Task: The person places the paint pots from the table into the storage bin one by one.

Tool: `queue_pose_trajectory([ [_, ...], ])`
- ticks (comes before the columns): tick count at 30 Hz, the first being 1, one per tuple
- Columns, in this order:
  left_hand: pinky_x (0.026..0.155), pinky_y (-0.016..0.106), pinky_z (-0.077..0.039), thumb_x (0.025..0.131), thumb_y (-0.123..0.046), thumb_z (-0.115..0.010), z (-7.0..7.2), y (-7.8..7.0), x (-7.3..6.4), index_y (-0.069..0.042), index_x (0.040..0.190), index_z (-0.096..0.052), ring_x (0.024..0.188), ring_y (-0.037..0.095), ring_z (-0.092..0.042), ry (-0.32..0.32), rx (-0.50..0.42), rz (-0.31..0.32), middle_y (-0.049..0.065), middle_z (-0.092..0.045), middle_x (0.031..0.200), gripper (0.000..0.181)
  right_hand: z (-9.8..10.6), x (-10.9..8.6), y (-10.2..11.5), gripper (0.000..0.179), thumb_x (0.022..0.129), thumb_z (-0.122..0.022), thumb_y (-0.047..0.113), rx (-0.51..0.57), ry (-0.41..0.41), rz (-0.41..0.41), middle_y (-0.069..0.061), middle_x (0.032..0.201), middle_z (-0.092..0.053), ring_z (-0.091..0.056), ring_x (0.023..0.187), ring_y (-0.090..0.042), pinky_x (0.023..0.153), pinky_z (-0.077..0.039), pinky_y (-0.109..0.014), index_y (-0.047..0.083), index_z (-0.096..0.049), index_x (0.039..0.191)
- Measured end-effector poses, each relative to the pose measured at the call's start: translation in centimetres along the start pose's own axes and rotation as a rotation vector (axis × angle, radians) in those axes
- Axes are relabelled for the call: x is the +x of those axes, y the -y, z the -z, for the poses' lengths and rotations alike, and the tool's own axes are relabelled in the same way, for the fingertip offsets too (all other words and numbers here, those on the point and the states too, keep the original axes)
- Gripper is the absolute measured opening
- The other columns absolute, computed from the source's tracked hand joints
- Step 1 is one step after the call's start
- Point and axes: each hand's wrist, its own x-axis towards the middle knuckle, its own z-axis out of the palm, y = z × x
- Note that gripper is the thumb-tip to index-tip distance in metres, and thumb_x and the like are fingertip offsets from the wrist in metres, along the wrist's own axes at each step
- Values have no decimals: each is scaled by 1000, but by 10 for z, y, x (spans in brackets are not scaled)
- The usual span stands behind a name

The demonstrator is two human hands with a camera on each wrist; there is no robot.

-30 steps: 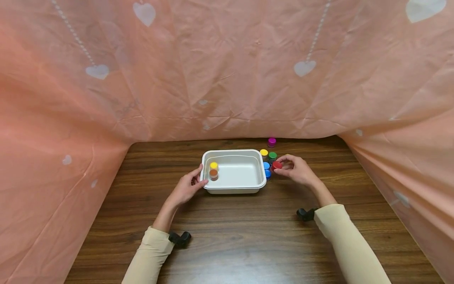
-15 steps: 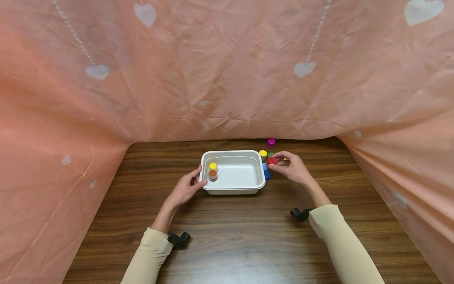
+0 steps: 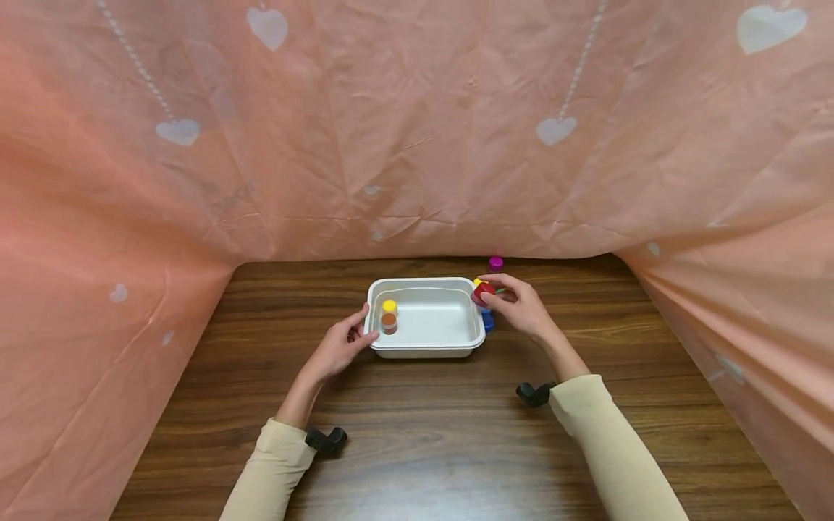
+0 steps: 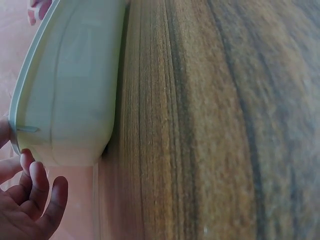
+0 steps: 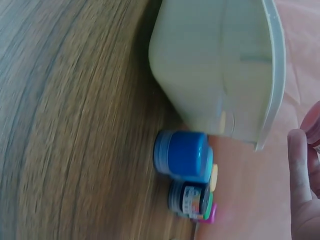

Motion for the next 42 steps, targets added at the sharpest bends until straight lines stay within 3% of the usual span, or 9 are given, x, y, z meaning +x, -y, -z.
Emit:
queue_pose_trajectory([
  [8,68,20,-41,99,-17,-72,1,1,-2,2,154,-43,81,16,-49,-3,-1,6,7,-54,91,66,-15,3,5,40,101,-69,18,86,-1,-1,-26,118,-64,-73,93,-38,85,-65,-43,-3,-61,134],
  [18,69,20,-42,98,-16,-73,-1,-2,2,2,154,-44,81,17,-49,-5,-17,-3,8,-55,89,65,-18,6,6,39,97,-72,6,178,51,-10,-29,127,-60,-69,90,-13,82,-59,-17,-5,-57,132],
  [28,68,21,-42,99,-17,-72,-1,1,4,4,154,-43,81,17,-49,-5,-14,-16,8,-54,89,65,-31,11,7,39,96,-68,-3,241,64,27,-35,125,-59,-70,85,-5,85,-61,-25,-11,-54,131],
  [36,68,21,-42,99,-17,-72,-1,2,3,2,155,-43,81,17,-49,-9,-24,-5,9,-55,90,65,-45,17,8,45,93,-70,-7,287,129,70,-33,130,-57,-71,90,-8,81,-61,-20,-14,-56,135],
  [42,67,20,-41,99,-18,-72,-3,2,1,2,154,-43,81,17,-49,-18,-27,4,8,-54,91,65,-56,20,11,43,91,-75,-3,285,106,43,-28,132,-58,-70,92,-11,79,-59,-17,-9,-59,131],
])
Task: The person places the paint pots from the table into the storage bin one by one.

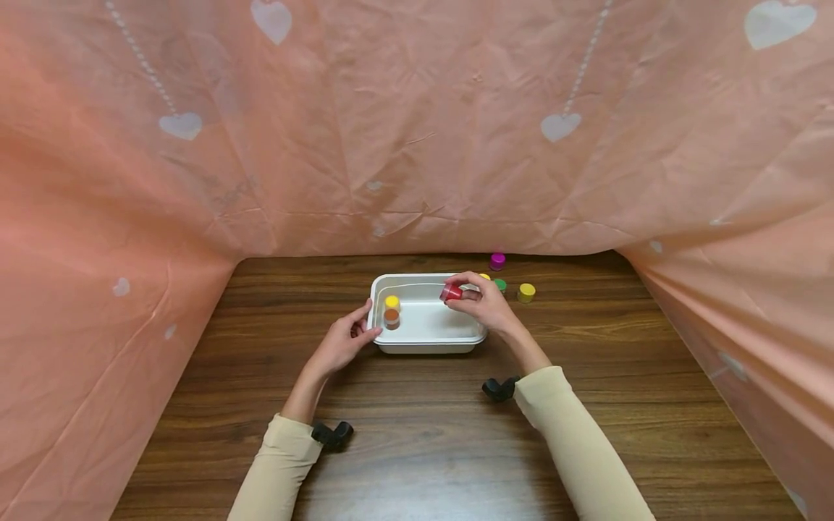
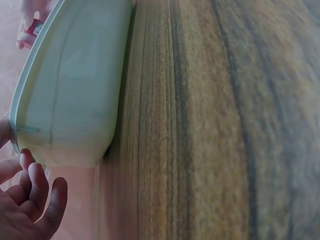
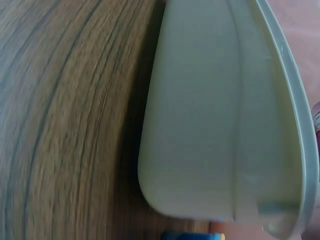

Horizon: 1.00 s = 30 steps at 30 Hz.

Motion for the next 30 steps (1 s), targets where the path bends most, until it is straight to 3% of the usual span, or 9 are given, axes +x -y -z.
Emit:
queue_pose_trajectory([
  [6,67,20,-41,98,-17,-73,-1,0,-1,2,154,-44,79,17,-49,-8,-7,2,8,-55,91,65,-13,6,-4,44,91,-77,0,-42,-4,-39,-21,131,-58,-68,91,-14,79,-58,-17,-8,-58,130],
  [14,69,20,-42,99,-18,-72,-4,0,1,0,155,-44,81,17,-50,-12,-11,12,8,-54,94,66,-28,13,-5,38,90,-77,-2,-103,6,8,-24,126,-56,-63,99,-28,81,-55,-13,-4,-58,123],
  [22,68,20,-47,99,-13,-72,-7,-2,1,3,155,-43,80,16,-51,-20,-74,13,9,-54,93,65,-45,19,-7,40,92,-78,6,-119,10,-27,-20,125,-62,-69,99,-25,85,-58,-20,-2,-59,126],
  [26,71,33,-61,100,-8,-69,-8,-2,2,5,156,-39,76,18,-58,-1,-153,26,10,-52,92,65,-53,22,-7,37,91,-80,9,-146,-3,-9,-19,121,-67,-67,107,-29,92,-59,-29,0,-62,122],
  [30,76,52,-63,101,-5,-66,-10,-5,2,6,157,-34,76,25,-64,19,-174,44,11,-51,93,66,-56,23,-7,37,90,-82,14,-214,15,-5,-14,120,-68,-64,112,-29,100,-58,-40,5,-64,122],
])
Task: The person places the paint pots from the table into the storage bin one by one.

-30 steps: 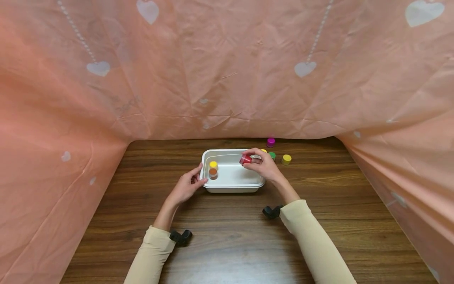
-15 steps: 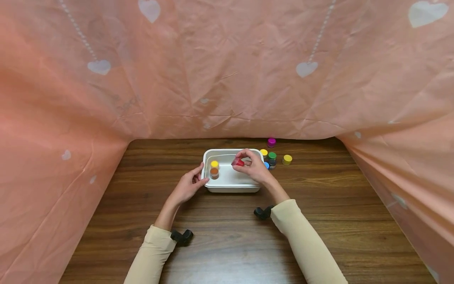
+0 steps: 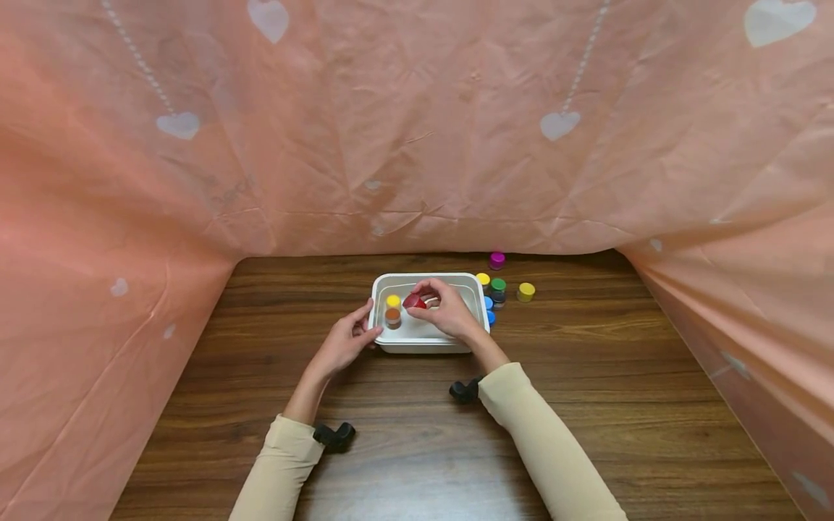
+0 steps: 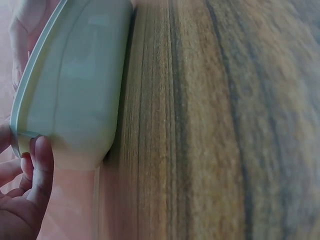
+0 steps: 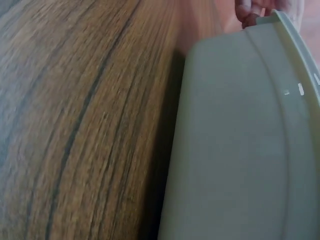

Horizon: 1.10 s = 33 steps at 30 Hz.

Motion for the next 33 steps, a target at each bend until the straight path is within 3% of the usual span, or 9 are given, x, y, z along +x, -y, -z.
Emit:
queue_pose_trajectory([
  [6,80,63,-58,100,-1,-65,2,-20,-5,11,155,-34,76,35,-65,21,8,3,14,-51,90,64,-1,1,1,44,92,-81,17,-59,66,18,-11,121,-69,-65,112,-29,102,-57,-44,5,-64,130],
  [12,80,62,-59,101,0,-64,6,-42,-15,14,153,-34,77,40,-66,41,1,-10,14,-53,88,62,-3,3,0,46,91,-80,10,-52,128,24,-14,122,-69,-67,111,-29,98,-59,-41,3,-65,135],
  [19,83,64,-58,100,0,-64,6,-39,-15,13,154,-33,78,42,-65,43,-24,-11,17,-55,88,64,-4,5,-1,38,91,-80,9,-73,145,-3,-11,120,-70,-66,114,-27,100,-58,-42,6,-70,127],
  [24,83,65,-58,100,1,-64,5,-37,-14,13,154,-33,82,54,-63,46,-42,-19,20,-57,88,64,-7,8,-3,36,90,-81,10,-73,185,-1,-11,119,-71,-67,112,-28,99,-57,-40,5,-70,124],
  [33,82,67,-56,100,1,-65,5,-39,-16,12,154,-34,83,57,-63,38,-22,-16,16,-56,87,63,-12,13,-5,35,86,-85,9,-86,252,-4,-11,118,-71,-67,106,-27,92,-59,-36,7,-72,119],
])
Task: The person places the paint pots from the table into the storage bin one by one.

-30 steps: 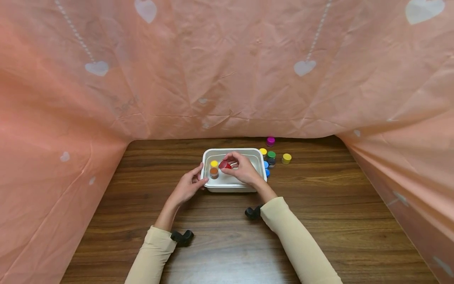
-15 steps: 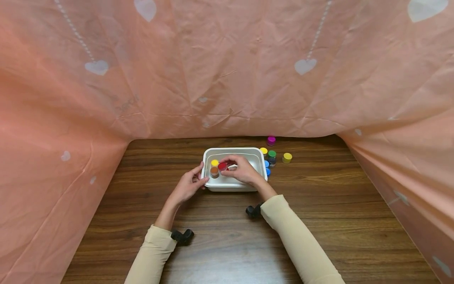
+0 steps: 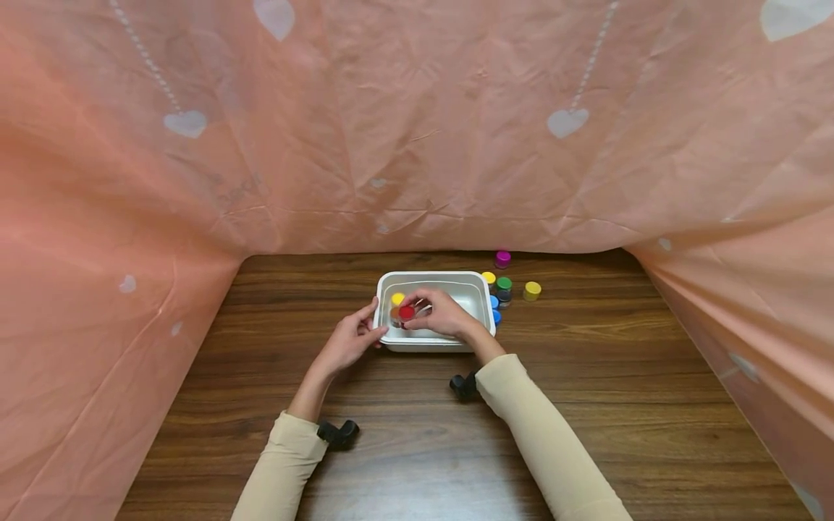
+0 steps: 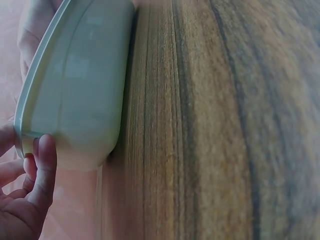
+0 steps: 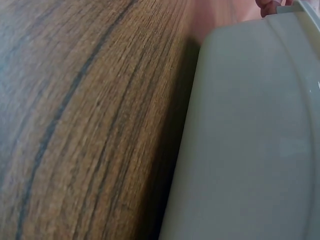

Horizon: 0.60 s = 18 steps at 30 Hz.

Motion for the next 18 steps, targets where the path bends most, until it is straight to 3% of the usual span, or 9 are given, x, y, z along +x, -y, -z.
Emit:
queue_pose_trajectory([
  [8,81,66,-57,99,3,-64,-1,-2,2,13,153,-35,82,56,-64,-7,10,4,17,-55,85,62,0,6,-2,36,82,-88,6,-85,49,11,-7,110,-72,-62,88,-17,77,-54,-25,7,-74,115],
  [15,77,56,-62,100,-4,-67,-2,37,16,6,157,-36,77,46,-67,-16,25,-1,13,-56,86,65,-4,7,-1,36,79,-87,-1,-56,73,-40,-8,99,-69,-57,70,-11,64,-51,-20,5,-73,111],
  [18,75,51,-64,100,-6,-68,-2,38,14,4,157,-38,75,38,-67,-18,29,5,11,-56,85,65,-6,7,0,36,78,-87,-3,-51,83,-50,-7,97,-68,-57,67,-10,61,-50,-20,6,-74,110],
])
